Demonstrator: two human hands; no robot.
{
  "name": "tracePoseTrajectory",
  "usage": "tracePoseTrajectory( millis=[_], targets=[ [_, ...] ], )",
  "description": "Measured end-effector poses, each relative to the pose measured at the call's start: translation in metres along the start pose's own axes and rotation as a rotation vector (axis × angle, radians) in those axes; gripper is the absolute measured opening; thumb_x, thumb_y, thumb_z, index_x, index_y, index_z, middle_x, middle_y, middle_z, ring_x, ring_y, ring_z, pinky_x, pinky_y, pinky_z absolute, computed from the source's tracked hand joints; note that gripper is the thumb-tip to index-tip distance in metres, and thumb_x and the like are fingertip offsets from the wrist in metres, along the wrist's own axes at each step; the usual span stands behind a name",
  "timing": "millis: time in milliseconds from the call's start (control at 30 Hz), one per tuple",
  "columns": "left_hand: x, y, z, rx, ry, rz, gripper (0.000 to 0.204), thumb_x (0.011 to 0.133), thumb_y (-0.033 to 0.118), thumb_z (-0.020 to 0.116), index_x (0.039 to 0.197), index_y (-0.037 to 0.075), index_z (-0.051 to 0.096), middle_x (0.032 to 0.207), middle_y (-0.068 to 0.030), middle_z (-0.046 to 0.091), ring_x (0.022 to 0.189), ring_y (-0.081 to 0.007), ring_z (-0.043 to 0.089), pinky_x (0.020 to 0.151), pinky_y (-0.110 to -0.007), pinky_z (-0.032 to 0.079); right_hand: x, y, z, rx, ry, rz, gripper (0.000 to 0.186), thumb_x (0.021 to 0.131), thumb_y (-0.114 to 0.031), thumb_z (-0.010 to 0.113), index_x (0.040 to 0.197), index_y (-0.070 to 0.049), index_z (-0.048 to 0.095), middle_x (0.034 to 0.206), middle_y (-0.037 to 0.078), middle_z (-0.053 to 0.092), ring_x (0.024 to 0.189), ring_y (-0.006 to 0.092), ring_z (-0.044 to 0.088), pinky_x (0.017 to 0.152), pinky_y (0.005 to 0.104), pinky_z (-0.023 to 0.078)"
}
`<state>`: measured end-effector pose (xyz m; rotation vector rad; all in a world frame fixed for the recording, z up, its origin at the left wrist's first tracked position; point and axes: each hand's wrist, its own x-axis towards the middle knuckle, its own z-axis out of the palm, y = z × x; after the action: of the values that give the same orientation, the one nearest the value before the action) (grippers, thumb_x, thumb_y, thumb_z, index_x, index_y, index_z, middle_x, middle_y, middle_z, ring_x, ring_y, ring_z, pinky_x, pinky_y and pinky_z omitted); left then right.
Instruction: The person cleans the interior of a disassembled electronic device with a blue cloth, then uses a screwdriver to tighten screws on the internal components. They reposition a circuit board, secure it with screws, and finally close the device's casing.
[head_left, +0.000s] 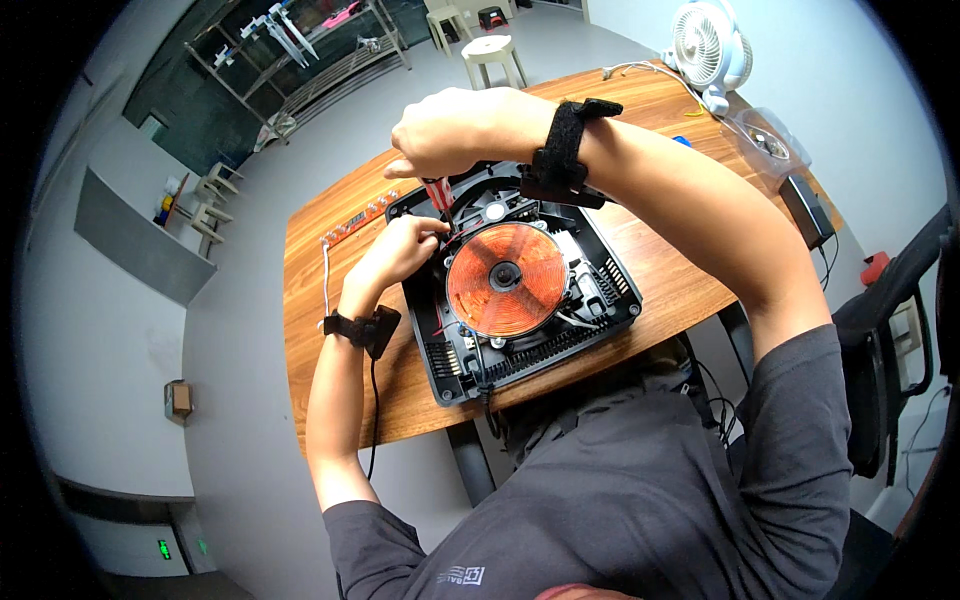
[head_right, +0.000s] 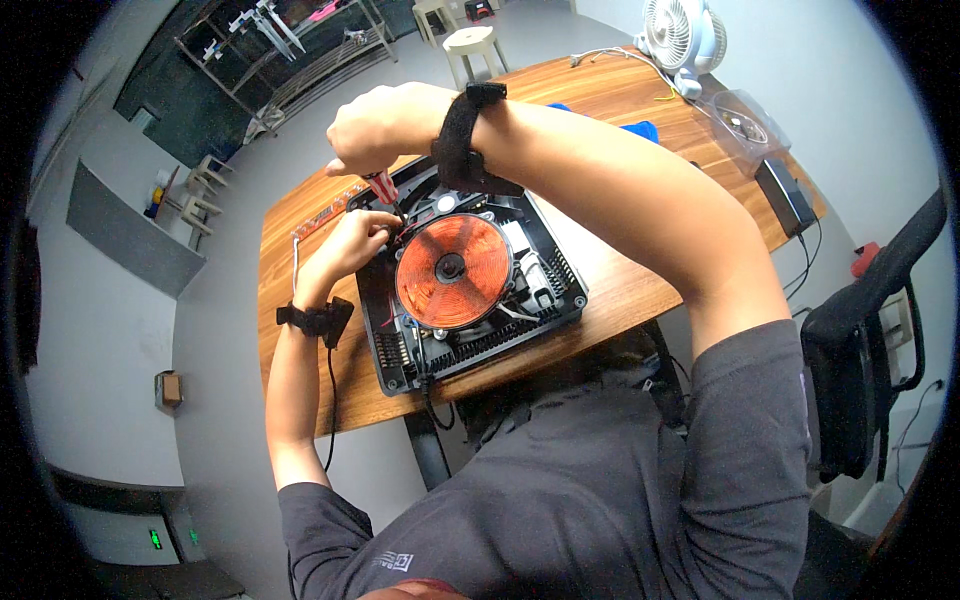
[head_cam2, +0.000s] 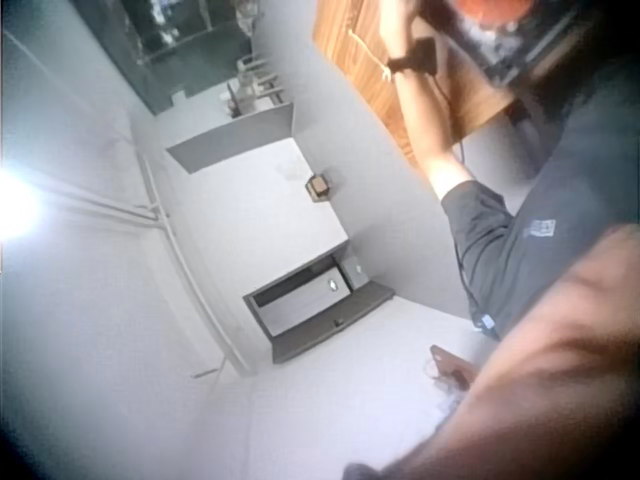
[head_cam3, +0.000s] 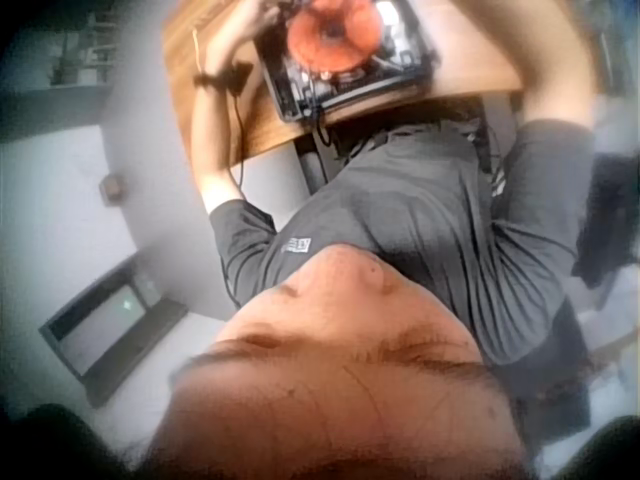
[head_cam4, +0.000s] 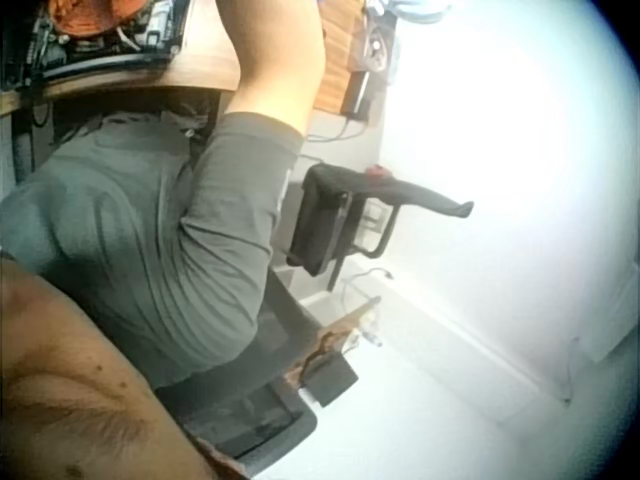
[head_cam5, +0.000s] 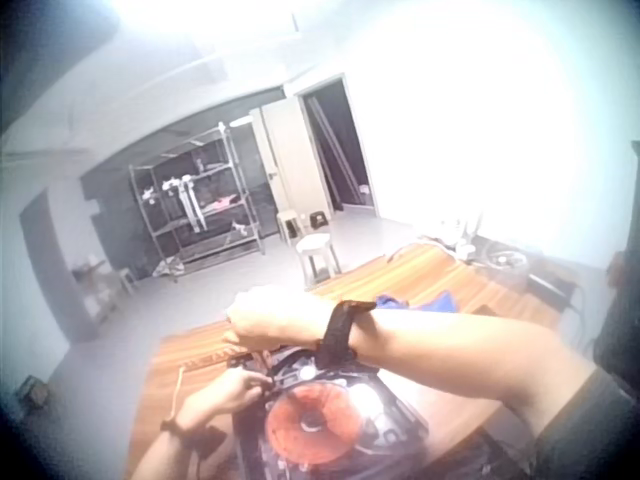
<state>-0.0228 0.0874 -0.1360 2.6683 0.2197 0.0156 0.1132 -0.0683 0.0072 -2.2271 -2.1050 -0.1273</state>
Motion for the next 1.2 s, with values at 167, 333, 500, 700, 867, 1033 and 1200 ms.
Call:
tracePoseTrajectory(
  millis=[167, 333, 500, 700, 867, 1033, 1200],
  targets=[
    [0.002, 0.004, -0.001, -0.002, 0.032, 0.050, 0.034, 0.085, 0.005, 0.055, 0.115, 0.002, 0.072, 0.099, -0.0232, 0.072, 0.089, -0.0321, 0.072, 0.085, -0.038, 0.055, -0.008, 0.011, 0.010, 0.015, 0.172, -0.105, 0.036, 0.090, -0.035, 0.066, 0.105, -0.002, 0.067, 0.098, 0.025, 0.071, 0.091, 0.0376, 0.071, 0.078, 0.0470, 0.056],
    [0.002, 0.012, -0.003, 0.049, 0.022, 0.051, 0.034, 0.085, 0.006, 0.055, 0.114, 0.002, 0.072, 0.099, -0.0234, 0.072, 0.090, -0.0338, 0.072, 0.085, -0.039, 0.055, 0.006, 0.015, 0.010, 0.051, 0.024, -0.129, 0.035, 0.089, -0.032, 0.063, 0.105, -0.002, 0.067, 0.096, 0.025, 0.071, 0.090, 0.0372, 0.071, 0.078, 0.0473, 0.056],
    [-0.003, 0.001, 0.003, 0.028, 0.036, 0.019, 0.033, 0.086, 0.007, 0.056, 0.114, 0.002, 0.072, 0.097, -0.0244, 0.072, 0.088, -0.0337, 0.072, 0.084, -0.039, 0.055, 0.010, -0.003, 0.009, -0.013, 0.021, -0.024, 0.037, 0.090, -0.032, 0.062, 0.106, 0.001, 0.066, 0.091, 0.024, 0.072, 0.087, 0.0383, 0.071, 0.078, 0.0471, 0.057],
    [0.003, 0.015, -0.003, 0.047, 0.020, 0.039, 0.032, 0.086, 0.007, 0.057, 0.114, 0.003, 0.073, 0.099, -0.0242, 0.072, 0.089, -0.0341, 0.072, 0.085, -0.039, 0.055, 0.014, 0.014, 0.011, 0.051, 0.021, -0.143, 0.033, 0.092, -0.025, 0.065, 0.107, 0.004, 0.065, 0.087, 0.021, 0.073, 0.082, 0.0355, 0.072, 0.074, 0.0454, 0.059],
    [-0.004, 0.010, -0.002, 0.055, 0.038, 0.021, 0.031, 0.087, 0.007, 0.057, 0.114, 0.003, 0.073, 0.101, -0.0238, 0.072, 0.092, -0.0346, 0.071, 0.085, -0.040, 0.056, 0.012, -0.006, -0.006, 0.103, -0.157, 0.052, 0.035, 0.091, -0.025, 0.066, 0.110, 0.004, 0.065, 0.089, 0.021, 0.073, 0.082, 0.0347, 0.073, 0.072, 0.0444, 0.059],
    [0.000, 0.005, -0.001, 0.031, 0.025, 0.019, 0.031, 0.087, 0.008, 0.058, 0.114, 0.003, 0.073, 0.101, -0.0236, 0.072, 0.092, -0.0349, 0.071, 0.086, -0.040, 0.055, 0.017, 0.002, 0.003, -0.049, -0.047, 0.023, 0.042, 0.093, -0.033, 0.062, 0.112, 0.003, 0.067, 0.091, 0.022, 0.073, 0.080, 0.0349, 0.073, 0.072, 0.0436, 0.060],
    [-0.002, 0.005, -0.002, 0.011, 0.032, 0.022, 0.031, 0.087, 0.009, 0.058, 0.114, 0.003, 0.073, 0.100, -0.0236, 0.072, 0.092, -0.0358, 0.071, 0.086, -0.040, 0.055, 0.017, -0.003, -0.006, -0.027, -0.125, 0.072, 0.038, 0.091, -0.029, 0.061, 0.108, 0.004, 0.067, 0.094, 0.023, 0.073, 0.084, 0.0334, 0.073, 0.067, 0.0411, 0.060]
  ],
)
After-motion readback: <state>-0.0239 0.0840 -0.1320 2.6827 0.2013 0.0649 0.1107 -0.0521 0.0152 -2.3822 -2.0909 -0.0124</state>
